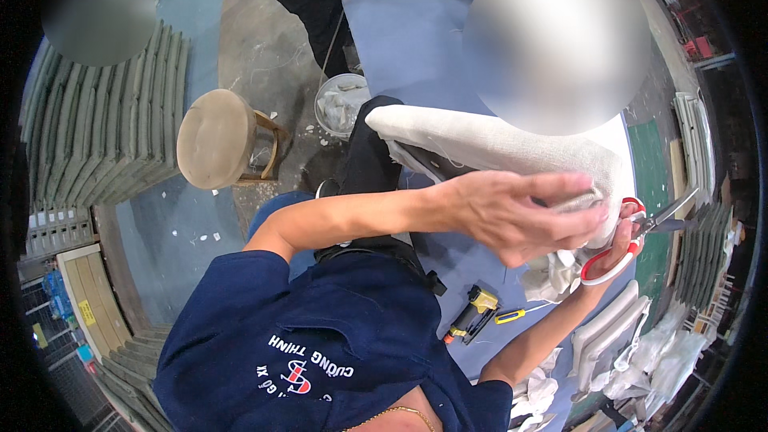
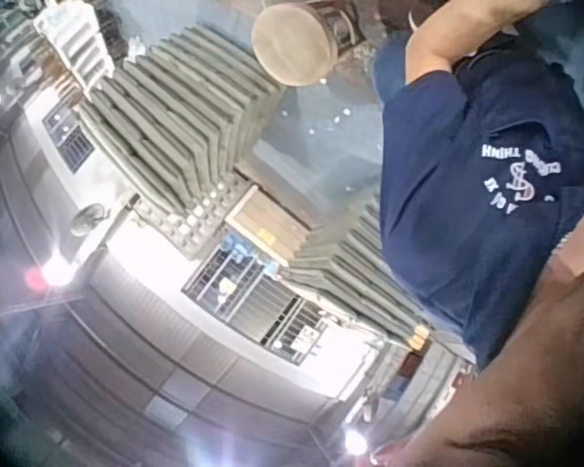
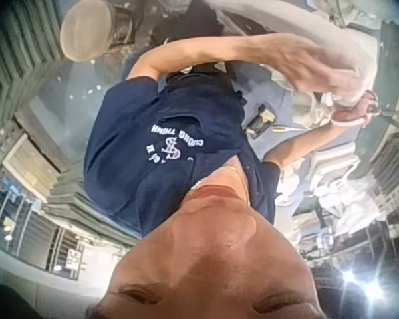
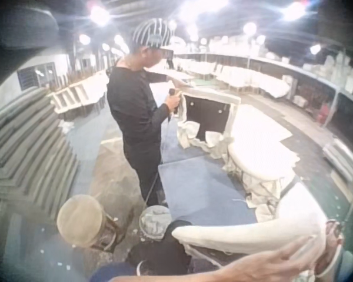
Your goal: The person is upholstering a cylindrical cushion by hand. They use scissors to trim excess fabric, a staple gun to secure the fabric to the cushion's base, and a screwdriver to adjust the fabric. The person also uses a lighter to singe loose threads and ties knots to secure the fabric ends.
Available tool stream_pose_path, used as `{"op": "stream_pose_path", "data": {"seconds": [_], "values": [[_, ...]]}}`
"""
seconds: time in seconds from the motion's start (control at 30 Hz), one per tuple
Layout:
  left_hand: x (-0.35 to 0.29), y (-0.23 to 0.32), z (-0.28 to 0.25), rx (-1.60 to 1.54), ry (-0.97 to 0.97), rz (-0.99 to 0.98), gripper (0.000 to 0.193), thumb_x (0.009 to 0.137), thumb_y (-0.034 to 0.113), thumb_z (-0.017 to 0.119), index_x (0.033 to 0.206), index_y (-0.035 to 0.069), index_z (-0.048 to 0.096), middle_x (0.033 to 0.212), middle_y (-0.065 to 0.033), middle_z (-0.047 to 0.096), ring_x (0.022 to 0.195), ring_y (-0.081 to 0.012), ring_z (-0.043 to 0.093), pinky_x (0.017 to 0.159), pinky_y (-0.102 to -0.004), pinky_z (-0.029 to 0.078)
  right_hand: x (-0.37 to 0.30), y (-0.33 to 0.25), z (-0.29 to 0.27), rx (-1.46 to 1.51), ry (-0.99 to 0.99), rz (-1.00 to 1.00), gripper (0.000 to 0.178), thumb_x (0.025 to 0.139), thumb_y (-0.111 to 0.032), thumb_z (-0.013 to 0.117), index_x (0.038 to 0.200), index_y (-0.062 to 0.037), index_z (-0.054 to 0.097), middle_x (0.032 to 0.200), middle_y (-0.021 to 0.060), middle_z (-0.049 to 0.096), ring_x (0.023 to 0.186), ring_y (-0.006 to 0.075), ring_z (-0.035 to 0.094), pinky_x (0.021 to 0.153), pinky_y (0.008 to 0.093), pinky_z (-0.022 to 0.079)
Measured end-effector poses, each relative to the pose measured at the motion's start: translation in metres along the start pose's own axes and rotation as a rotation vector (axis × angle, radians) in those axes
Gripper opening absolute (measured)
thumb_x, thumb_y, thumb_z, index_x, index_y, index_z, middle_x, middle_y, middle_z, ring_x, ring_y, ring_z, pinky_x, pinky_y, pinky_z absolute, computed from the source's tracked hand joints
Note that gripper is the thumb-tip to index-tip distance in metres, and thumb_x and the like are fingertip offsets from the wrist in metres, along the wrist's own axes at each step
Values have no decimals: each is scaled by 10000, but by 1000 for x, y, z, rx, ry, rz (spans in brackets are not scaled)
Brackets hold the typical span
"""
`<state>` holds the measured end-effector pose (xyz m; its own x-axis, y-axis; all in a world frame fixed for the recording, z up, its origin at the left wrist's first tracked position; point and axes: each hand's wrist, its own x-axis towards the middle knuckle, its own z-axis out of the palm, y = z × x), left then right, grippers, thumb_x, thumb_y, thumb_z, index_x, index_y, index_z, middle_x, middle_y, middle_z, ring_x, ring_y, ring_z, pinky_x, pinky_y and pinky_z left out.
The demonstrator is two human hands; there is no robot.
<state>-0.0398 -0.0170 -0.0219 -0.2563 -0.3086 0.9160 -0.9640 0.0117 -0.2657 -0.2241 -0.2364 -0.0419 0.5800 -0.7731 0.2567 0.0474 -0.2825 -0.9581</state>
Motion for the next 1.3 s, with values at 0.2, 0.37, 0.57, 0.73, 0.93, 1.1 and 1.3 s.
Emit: {"op": "stream_pose_path", "data": {"seconds": [0.2,0.37,0.57,0.73,0.93,1.1,1.3], "values": [[-96,70,-31,-529,-394,87,161,789,181,637,869,64,714,1003,-85,692,1035,-217,658,1183,-500,364,23,-1,10,-112,-80,-86,413,1010,-312,519,1220,28,626,1167,83,637,1098,184,575,1014,341,409],[-148,4,-101,-470,-255,-1181,236,818,47,748,1038,-24,700,927,-144,729,814,-265,717,752,-355,576,8,-27,25,-109,2,-74,341,948,-357,597,1006,-21,581,957,39,563,921,148,527,883,310,407],[-290,-109,-139,83,-346,-1614,453,889,197,742,1234,-57,593,1102,-210,651,995,-272,646,853,-381,517,12,-20,37,-100,32,-104,372,980,-284,595,1187,24,557,1059,88,598,1005,195,555,1009,359,401],[-181,-101,-87,-316,-482,-1186,863,793,344,826,1453,-29,413,1446,-233,458,1360,-389,448,1145,-446,358,5,-26,31,-127,32,-100,388,960,-323,635,1133,17,565,1015,70,587,972,188,558,962,348,420],[-61,-58,-12,-657,-458,-855,714,690,411,889,1217,34,589,1106,-151,675,1002,-369,669,868,-430,532,4,-31,38,-174,66,-160,375,931,-358,665,1034,-9,575,925,47,562,889,147,521,854,296,424],[-27,-41,-13,-547,-429,-645,658,703,480,855,1119,32,610,1007,-108,687,871,-320,696,760,-414,550,-22,-60,22,-143,290,-154,319,890,-311,621,880,7,598,743,30,541,733,140,541,696,283,425],[35,-8,-18,-760,-430,-525,547,734,357,847,1113,36,617,1244,-145,618,1115,-348,622,925,-443,518,-30,-30,1,168,337,-96,362,972,-309,514,769,-14,567,715,49,552,640,133,494,617,269,388]]}}
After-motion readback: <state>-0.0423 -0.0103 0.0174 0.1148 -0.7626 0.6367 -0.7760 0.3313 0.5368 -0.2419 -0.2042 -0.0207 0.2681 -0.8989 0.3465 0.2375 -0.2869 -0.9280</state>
